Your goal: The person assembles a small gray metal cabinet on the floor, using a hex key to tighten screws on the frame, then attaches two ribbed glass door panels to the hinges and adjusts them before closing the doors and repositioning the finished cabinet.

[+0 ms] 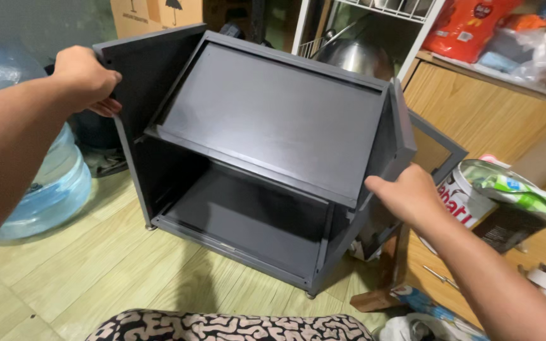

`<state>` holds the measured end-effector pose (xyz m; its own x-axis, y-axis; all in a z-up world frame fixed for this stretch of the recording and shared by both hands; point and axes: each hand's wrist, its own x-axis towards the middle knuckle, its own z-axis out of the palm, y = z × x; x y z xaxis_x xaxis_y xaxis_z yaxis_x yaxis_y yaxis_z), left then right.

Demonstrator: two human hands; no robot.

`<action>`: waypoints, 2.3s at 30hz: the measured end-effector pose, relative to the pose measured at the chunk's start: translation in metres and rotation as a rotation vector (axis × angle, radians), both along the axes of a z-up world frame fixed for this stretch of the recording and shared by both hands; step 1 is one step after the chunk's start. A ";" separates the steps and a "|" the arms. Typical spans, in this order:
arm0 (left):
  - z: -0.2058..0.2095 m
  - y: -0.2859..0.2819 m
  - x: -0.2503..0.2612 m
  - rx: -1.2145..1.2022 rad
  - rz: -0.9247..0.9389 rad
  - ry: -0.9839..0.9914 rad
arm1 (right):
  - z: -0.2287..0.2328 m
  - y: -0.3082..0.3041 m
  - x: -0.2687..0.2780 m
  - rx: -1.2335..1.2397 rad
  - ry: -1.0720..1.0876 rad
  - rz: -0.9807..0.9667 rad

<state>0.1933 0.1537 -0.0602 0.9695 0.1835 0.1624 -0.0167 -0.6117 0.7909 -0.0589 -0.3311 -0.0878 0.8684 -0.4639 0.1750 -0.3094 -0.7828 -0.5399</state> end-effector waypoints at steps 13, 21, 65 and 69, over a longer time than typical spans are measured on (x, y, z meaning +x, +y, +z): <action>0.007 0.022 -0.052 0.450 0.228 -0.019 | -0.022 -0.043 0.066 0.049 -0.072 0.087; 0.000 0.043 -0.093 0.589 0.367 -0.102 | -0.027 -0.056 0.120 0.153 -0.015 0.123; -0.085 -0.059 -0.209 -0.040 0.195 0.264 | -0.048 -0.296 0.201 -0.969 0.179 -0.107; -0.082 -0.066 -0.212 0.031 0.160 0.276 | -0.054 -0.298 0.213 -1.000 0.186 -0.159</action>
<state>-0.0184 0.0881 -0.1418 0.9369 0.3365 -0.0946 0.2943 -0.6133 0.7330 0.1539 -0.6288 -0.1419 0.8626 -0.2917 0.4132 -0.4605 -0.7909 0.4030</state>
